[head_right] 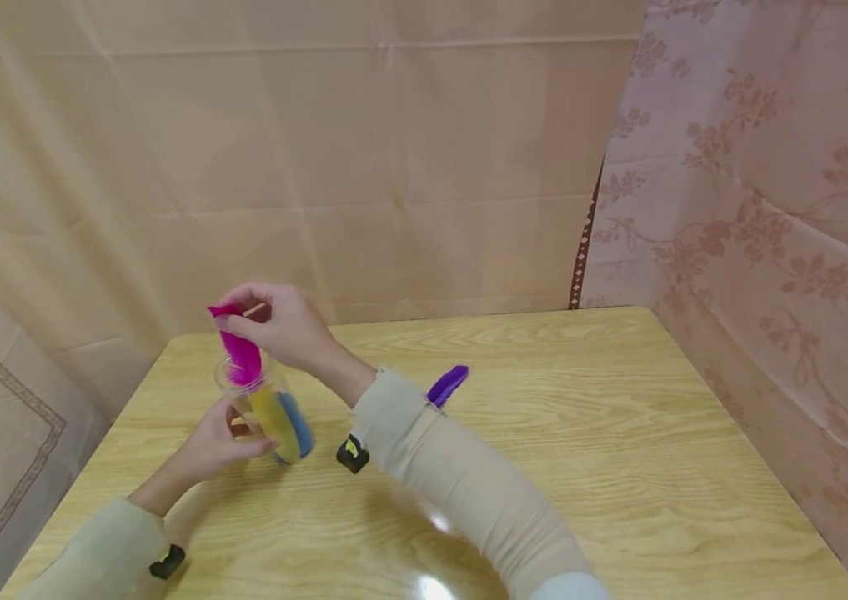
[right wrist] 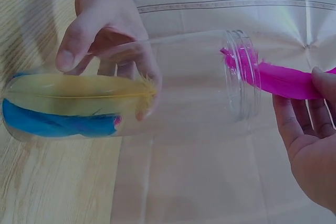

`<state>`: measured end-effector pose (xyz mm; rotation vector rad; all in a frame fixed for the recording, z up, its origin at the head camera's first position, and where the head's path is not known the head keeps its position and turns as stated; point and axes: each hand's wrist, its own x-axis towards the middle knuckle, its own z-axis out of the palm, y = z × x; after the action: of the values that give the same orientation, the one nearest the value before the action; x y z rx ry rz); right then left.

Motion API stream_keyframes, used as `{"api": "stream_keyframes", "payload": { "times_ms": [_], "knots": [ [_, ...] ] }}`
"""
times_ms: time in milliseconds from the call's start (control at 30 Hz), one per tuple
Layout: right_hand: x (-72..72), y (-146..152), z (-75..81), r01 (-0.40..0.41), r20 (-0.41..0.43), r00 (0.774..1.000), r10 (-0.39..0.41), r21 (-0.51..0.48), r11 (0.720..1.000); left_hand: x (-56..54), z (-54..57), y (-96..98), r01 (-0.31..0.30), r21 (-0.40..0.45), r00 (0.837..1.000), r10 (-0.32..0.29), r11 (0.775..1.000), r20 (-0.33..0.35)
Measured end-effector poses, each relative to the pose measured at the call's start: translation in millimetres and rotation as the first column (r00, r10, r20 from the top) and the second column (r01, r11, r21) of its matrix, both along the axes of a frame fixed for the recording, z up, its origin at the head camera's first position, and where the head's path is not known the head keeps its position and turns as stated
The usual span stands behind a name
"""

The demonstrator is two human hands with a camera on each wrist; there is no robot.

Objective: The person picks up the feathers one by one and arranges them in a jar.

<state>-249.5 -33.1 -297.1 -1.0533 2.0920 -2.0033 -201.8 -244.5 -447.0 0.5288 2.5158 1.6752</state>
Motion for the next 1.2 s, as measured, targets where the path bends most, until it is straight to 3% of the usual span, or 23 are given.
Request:
{"api": "stream_keyframes", "payload": {
  "times_ms": [400,700,1200],
  "knots": [
    [-0.3,-1.5,-3.1,-0.091,0.013,0.996,0.091,0.081,0.993,1.2,0.6,1.4,-0.01,0.01,1.0,0.01,1.0,0.0],
    [-1.5,-0.7,-7.2,-0.074,0.013,0.997,0.073,0.081,0.994,2.0,1.4,2.0,-0.004,0.015,1.0,0.004,1.0,0.0],
    [-1.6,0.8,-7.2,-0.078,-0.065,0.994,0.089,0.152,0.985,-0.1,1.8,2.0,0.01,-0.003,1.0,-0.01,1.0,-0.007]
  ]
}}
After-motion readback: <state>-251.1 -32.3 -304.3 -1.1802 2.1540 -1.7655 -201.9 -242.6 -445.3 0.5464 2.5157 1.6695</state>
